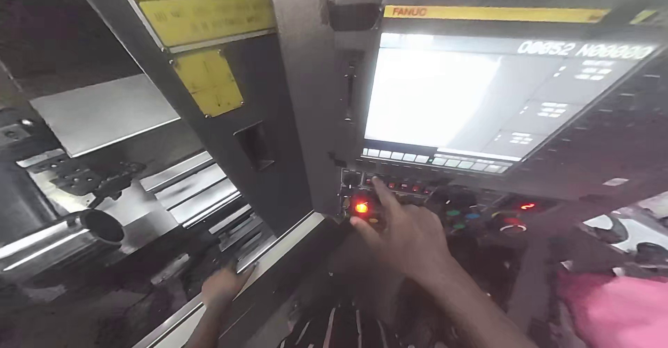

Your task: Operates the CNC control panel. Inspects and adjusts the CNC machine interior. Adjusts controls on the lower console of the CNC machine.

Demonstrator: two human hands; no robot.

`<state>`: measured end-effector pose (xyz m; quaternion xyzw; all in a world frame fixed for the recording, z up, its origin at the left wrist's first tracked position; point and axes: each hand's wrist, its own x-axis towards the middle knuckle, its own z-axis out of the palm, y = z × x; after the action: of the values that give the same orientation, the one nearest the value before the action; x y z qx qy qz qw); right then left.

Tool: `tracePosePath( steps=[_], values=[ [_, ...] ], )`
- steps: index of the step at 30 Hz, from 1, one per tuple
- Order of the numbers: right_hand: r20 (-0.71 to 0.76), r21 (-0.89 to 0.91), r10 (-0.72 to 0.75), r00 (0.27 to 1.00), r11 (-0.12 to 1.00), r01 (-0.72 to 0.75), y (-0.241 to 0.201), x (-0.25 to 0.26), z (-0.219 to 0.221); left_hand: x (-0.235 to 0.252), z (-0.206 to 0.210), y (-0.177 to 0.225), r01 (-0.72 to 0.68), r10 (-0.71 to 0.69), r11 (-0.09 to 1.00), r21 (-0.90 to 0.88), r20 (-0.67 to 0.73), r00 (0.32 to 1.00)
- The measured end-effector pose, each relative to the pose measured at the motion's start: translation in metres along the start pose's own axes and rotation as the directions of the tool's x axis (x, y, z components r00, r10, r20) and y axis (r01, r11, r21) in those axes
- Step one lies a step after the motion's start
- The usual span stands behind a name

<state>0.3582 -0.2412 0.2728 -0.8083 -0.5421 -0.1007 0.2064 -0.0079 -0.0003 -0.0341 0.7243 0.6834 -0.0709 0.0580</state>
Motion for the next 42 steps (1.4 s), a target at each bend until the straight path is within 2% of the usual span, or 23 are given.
tracePosePath(
  steps=[1, 3, 6, 9, 11, 13, 15, 18, 21, 24, 26, 29, 31, 34, 37, 42],
  values=[
    [0.196, 0.043, 0.044, 0.980, 0.998, -0.054, 0.003, 0.001, -0.009, -0.002, -0.002, 0.001, 0.000, 0.000, 1.000, -0.004, 0.004, 1.000],
    [0.403, 0.079, 0.024, 0.915, 0.995, -0.061, 0.013, -0.003, -0.014, -0.005, -0.005, 0.003, 0.004, -0.004, 1.000, -0.029, 0.001, 1.000],
    [0.575, 0.153, -0.067, 0.815, 0.988, -0.027, 0.032, -0.028, -0.005, -0.002, -0.001, 0.001, 0.023, -0.023, 0.999, -0.022, -0.002, 1.000],
    [0.676, 0.299, -0.107, 0.729, 0.944, -0.139, 0.060, -0.057, 0.009, -0.001, 0.000, 0.000, 0.025, -0.025, 1.000, -0.010, -0.004, 1.000],
    [0.672, 0.357, -0.080, 0.736, 0.906, -0.227, 0.082, -0.076, 0.015, -0.004, -0.003, 0.000, 0.026, -0.026, 1.000, -0.003, 0.009, 1.000],
    [0.582, 0.410, 0.000, 0.813, 0.864, -0.293, 0.107, -0.096, 0.025, -0.007, -0.002, 0.004, 0.015, -0.015, 1.000, -0.010, -0.014, 1.000],
    [0.421, 0.526, 0.088, 0.903, 0.787, -0.322, 0.124, -0.110, 0.039, -0.004, -0.003, 0.003, 0.019, -0.019, 1.000, -0.023, -0.015, 1.000],
    [0.165, 0.732, 0.193, 0.967, 0.633, -0.251, 0.136, -0.124, 0.059, -0.004, -0.004, 0.002, 0.018, -0.018, 1.000, -0.023, 0.012, 1.000],
    [0.040, 0.784, 0.250, 0.968, 0.593, -0.186, 0.135, -0.125, 0.077, -0.003, -0.002, 0.002, 0.025, -0.024, 0.999, -0.027, 0.036, 0.999],
    [0.065, 0.818, 0.269, 0.961, 0.537, -0.206, 0.127, -0.116, 0.087, -0.001, -0.003, 0.003, 0.026, -0.024, 0.998, -0.056, 0.031, 0.999],
    [0.136, 0.866, 0.261, 0.956, 0.437, -0.243, 0.117, -0.107, 0.091, -0.003, -0.003, 0.003, 0.040, -0.038, 0.997, -0.069, 0.026, 0.999],
    [0.257, 0.928, 0.262, 0.930, 0.201, -0.313, 0.099, -0.092, 0.098, -0.003, -0.005, 0.006, 0.063, -0.061, 0.996, -0.058, 0.039, 0.997],
    [0.342, 0.934, 0.286, 0.895, -0.002, -0.357, 0.088, -0.081, 0.102, -0.004, -0.004, 0.005, 0.059, -0.057, 0.998, -0.034, 0.034, 0.998],
    [0.360, 0.929, 0.312, 0.879, -0.204, -0.308, 0.077, -0.070, 0.106, -0.005, -0.012, 0.012, 0.038, -0.035, 0.998, -0.043, 0.073, 0.997],
    [0.378, 0.919, 0.364, 0.852, -0.261, -0.296, 0.059, -0.057, 0.110, -0.009, -0.019, -0.003, 0.021, -0.006, 0.994, -0.111, 0.137, 0.991],
    [0.356, 0.933, 0.400, 0.844, -0.191, -0.304, 0.047, -0.046, 0.110, -0.001, -0.019, -0.014, -0.081, 0.115, 0.974, -0.210, 0.152, 0.982]
  ],
)
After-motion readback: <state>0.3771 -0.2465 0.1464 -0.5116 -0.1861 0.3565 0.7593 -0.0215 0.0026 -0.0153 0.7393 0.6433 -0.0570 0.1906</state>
